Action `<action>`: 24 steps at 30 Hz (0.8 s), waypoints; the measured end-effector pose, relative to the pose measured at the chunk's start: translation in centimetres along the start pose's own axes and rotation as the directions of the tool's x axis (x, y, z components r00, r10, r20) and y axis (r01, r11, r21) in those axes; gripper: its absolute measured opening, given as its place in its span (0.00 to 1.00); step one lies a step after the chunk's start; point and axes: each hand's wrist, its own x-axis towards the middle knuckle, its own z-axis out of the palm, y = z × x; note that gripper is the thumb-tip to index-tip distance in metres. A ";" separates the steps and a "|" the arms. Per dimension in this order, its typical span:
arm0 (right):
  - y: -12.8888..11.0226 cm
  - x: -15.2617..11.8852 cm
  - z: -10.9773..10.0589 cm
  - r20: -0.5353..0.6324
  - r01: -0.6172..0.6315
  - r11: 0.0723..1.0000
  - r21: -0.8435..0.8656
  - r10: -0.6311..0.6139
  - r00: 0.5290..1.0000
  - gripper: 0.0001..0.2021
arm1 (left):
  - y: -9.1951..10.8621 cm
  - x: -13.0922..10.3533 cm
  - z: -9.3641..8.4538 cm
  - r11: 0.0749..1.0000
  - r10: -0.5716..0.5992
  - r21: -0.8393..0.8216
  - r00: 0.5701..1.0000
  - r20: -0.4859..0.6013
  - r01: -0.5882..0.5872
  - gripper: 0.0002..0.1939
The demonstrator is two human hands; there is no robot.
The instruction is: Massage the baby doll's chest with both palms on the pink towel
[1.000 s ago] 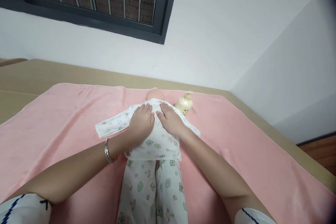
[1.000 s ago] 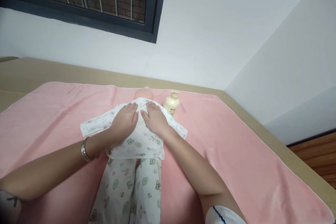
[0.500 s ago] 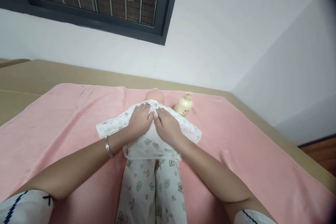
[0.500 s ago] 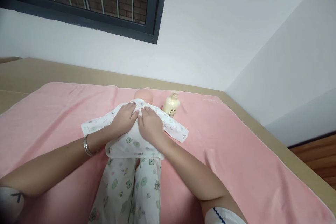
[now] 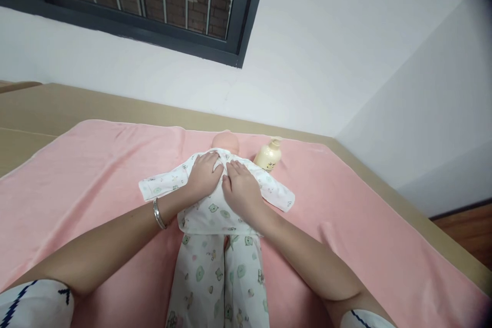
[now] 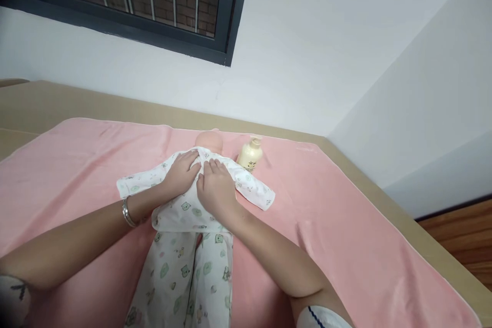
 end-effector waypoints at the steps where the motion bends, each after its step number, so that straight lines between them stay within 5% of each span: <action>1: 0.3 0.2 0.0 0.014 0.008 1.000 0.020 -0.008 1.000 0.23 | -0.1 0.0 0.1 1.000 0.004 0.008 1.000 -0.008 -0.004 0.20; 8: 3.5 2.6 0.6 0.137 -0.066 0.996 0.063 0.057 0.989 0.31 | -0.1 -0.5 0.6 0.997 -0.002 0.081 1.000 -0.027 0.004 0.25; 16: 4.6 2.8 0.4 0.190 0.038 0.998 0.056 -0.048 0.981 0.32 | 1.6 -1.8 1.0 0.938 0.058 0.346 0.997 -0.042 -0.040 0.23; 24: 1.3 1.0 0.1 0.049 -0.003 0.999 -0.038 0.005 0.999 0.24 | 0.4 0.4 -1.0 0.981 0.096 0.160 0.991 0.096 -0.111 0.17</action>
